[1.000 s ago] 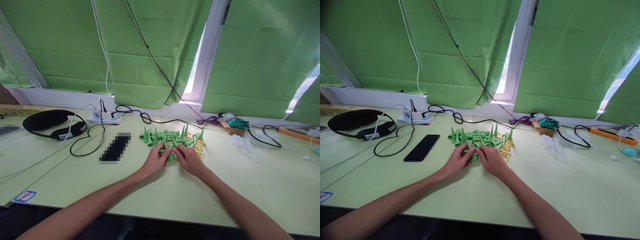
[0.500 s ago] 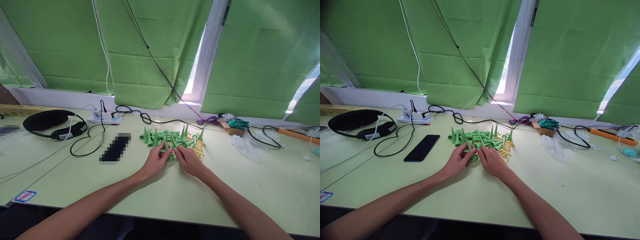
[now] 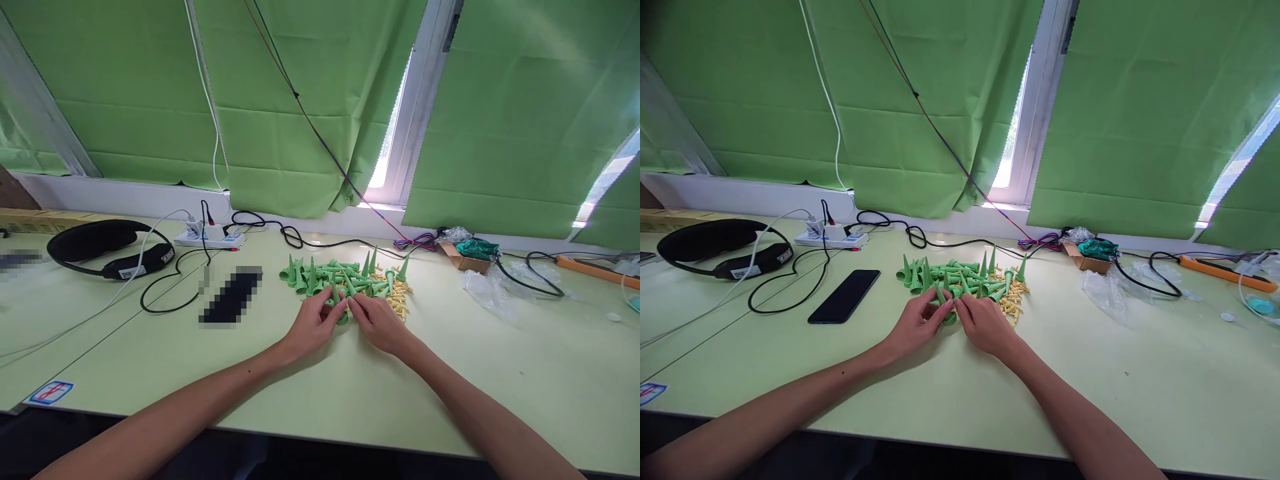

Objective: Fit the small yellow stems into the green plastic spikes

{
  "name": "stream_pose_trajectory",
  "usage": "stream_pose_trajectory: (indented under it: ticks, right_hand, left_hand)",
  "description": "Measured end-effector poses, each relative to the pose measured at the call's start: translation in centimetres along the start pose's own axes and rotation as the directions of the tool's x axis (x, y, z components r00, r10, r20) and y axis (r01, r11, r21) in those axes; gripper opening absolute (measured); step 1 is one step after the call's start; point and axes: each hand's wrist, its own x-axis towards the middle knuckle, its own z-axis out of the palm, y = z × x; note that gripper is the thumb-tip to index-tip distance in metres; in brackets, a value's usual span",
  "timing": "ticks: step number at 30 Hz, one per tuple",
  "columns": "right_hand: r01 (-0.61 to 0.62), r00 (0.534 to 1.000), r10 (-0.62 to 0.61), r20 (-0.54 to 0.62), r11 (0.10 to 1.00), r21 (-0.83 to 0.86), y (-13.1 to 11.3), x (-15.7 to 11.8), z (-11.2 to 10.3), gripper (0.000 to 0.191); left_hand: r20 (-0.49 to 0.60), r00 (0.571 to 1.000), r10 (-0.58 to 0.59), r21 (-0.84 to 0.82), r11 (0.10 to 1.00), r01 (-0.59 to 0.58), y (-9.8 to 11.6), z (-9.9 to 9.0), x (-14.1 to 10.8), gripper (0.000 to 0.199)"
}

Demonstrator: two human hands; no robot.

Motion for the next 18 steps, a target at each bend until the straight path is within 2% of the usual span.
stream_pose_trajectory:
  ticks: [9, 18]
  right_hand:
    - [-0.035, 0.998, 0.034, 0.048, 0.999, 0.014, -0.20, 0.00, -0.32, 0.035]
    - [-0.081, 0.995, 0.076, 0.056, 0.993, 0.087, -0.23, 0.15, -0.24, 0.037]
  left_hand:
    - [0.031, 0.998, 0.052, 0.112, 0.992, -0.055, -0.72, 0.10, -0.07, 0.024]
    - [0.017, 0.992, 0.124, 0.181, 0.975, -0.125, -0.74, 0.04, -0.08, 0.023]
